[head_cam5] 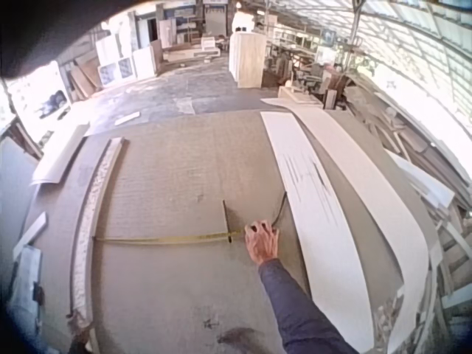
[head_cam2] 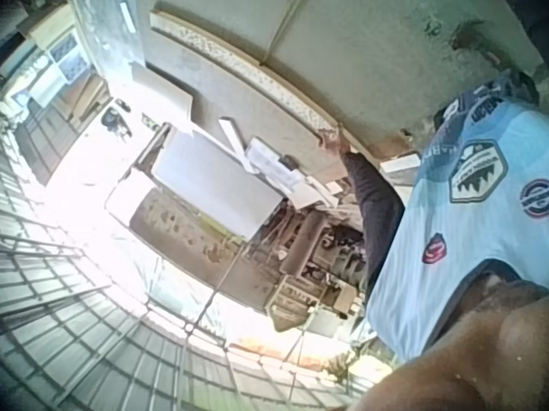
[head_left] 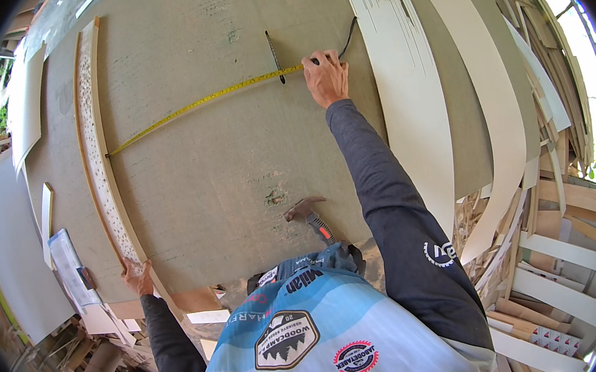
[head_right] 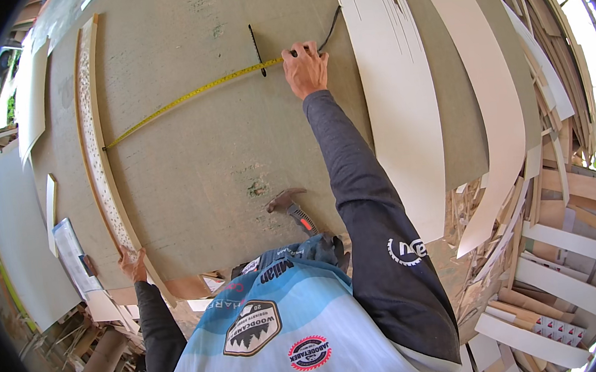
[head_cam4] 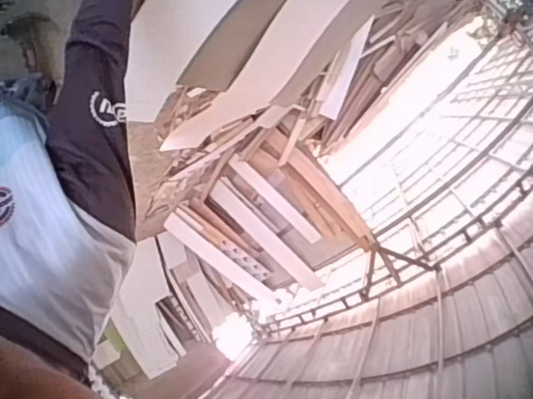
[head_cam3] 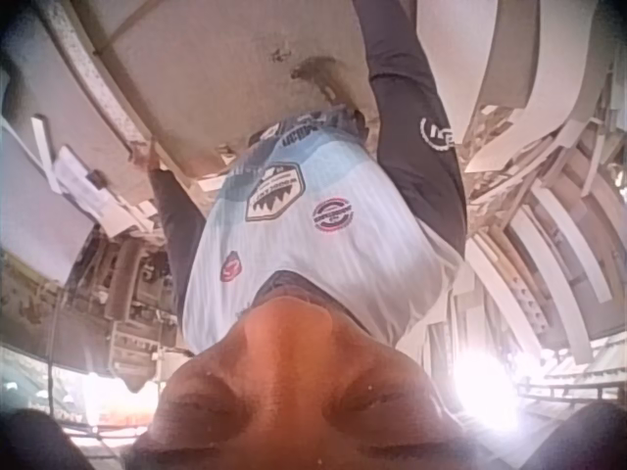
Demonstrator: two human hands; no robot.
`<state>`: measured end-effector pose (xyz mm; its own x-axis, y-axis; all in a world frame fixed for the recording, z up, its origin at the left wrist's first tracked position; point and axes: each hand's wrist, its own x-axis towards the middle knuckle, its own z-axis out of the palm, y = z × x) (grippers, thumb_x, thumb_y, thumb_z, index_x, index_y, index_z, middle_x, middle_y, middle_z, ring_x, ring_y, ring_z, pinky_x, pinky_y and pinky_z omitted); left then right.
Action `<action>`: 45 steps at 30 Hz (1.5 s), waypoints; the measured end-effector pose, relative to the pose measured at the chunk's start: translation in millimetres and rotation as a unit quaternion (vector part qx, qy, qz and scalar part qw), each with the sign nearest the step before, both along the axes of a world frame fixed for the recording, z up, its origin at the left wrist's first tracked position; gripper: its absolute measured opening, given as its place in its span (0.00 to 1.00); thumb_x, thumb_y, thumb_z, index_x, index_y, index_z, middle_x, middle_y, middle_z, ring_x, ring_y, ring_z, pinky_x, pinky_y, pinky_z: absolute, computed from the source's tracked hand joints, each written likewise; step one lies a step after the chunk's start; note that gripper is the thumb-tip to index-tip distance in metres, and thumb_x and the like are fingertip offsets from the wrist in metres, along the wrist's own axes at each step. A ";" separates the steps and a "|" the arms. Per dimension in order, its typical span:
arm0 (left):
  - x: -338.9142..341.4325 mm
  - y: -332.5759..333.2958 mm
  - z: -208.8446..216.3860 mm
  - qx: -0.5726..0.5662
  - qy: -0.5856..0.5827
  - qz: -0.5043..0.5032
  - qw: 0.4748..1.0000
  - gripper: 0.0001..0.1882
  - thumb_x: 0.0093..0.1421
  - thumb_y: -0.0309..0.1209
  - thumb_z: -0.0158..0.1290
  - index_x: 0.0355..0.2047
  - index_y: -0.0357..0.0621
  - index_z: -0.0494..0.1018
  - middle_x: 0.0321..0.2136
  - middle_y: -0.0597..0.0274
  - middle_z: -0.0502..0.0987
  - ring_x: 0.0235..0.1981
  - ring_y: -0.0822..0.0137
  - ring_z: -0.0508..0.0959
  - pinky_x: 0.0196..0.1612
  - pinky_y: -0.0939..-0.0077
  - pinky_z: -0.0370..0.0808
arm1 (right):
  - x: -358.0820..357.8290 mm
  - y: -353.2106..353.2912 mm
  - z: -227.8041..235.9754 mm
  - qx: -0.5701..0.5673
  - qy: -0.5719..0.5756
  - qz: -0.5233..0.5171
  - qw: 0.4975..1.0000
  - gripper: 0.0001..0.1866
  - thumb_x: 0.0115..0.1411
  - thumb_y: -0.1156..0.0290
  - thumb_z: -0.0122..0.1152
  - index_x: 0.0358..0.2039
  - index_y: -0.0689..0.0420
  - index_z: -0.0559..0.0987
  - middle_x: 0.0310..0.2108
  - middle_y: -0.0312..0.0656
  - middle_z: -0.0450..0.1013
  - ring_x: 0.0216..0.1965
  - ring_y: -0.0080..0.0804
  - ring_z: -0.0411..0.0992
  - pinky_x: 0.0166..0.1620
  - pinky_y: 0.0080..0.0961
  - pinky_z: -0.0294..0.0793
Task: The person hammers a wooden plank into a larger panel, moves several white boards aside, and then uses a tape measure and pencil to mark the large panel.
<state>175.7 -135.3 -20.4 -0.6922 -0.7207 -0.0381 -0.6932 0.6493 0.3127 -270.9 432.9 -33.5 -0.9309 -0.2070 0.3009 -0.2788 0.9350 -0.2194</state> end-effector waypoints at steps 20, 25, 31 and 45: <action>-0.5 2.6 1.9 -0.016 0.000 -0.002 1.000 0.44 0.39 0.43 0.68 0.58 0.43 0.68 0.46 0.42 0.68 0.49 0.47 0.70 0.53 0.59 0.68 | 1.0 -0.9 -0.3 -0.006 0.008 0.000 1.000 0.08 0.56 0.68 0.59 0.37 0.49 0.80 0.40 0.33 0.72 0.49 0.35 0.64 0.44 0.45 0.65; 0.7 0.8 -1.0 -0.021 0.006 -0.004 1.000 0.45 0.39 0.43 0.68 0.58 0.43 0.68 0.46 0.43 0.69 0.49 0.47 0.71 0.54 0.60 0.69 | 1.0 0.2 -1.6 -0.009 0.014 0.002 1.000 0.08 0.56 0.68 0.58 0.36 0.49 0.80 0.40 0.33 0.72 0.49 0.35 0.64 0.44 0.46 0.65; -2.0 5.2 4.4 -0.013 0.002 -0.006 1.000 0.44 0.39 0.44 0.67 0.58 0.42 0.68 0.46 0.41 0.69 0.50 0.46 0.71 0.54 0.60 0.68 | 1.5 -0.8 0.6 -0.013 0.014 -0.001 1.000 0.07 0.56 0.68 0.58 0.36 0.49 0.80 0.39 0.32 0.72 0.49 0.35 0.64 0.45 0.47 0.65; -10.4 1.7 14.9 -0.017 -0.100 -0.005 0.995 0.46 0.40 0.47 0.66 0.60 0.41 0.66 0.50 0.37 0.67 0.54 0.43 0.68 0.58 0.60 0.65 | 1.2 0.5 -6.6 -0.021 0.019 0.001 1.000 0.08 0.56 0.68 0.57 0.37 0.48 0.80 0.40 0.32 0.72 0.49 0.36 0.64 0.44 0.49 0.66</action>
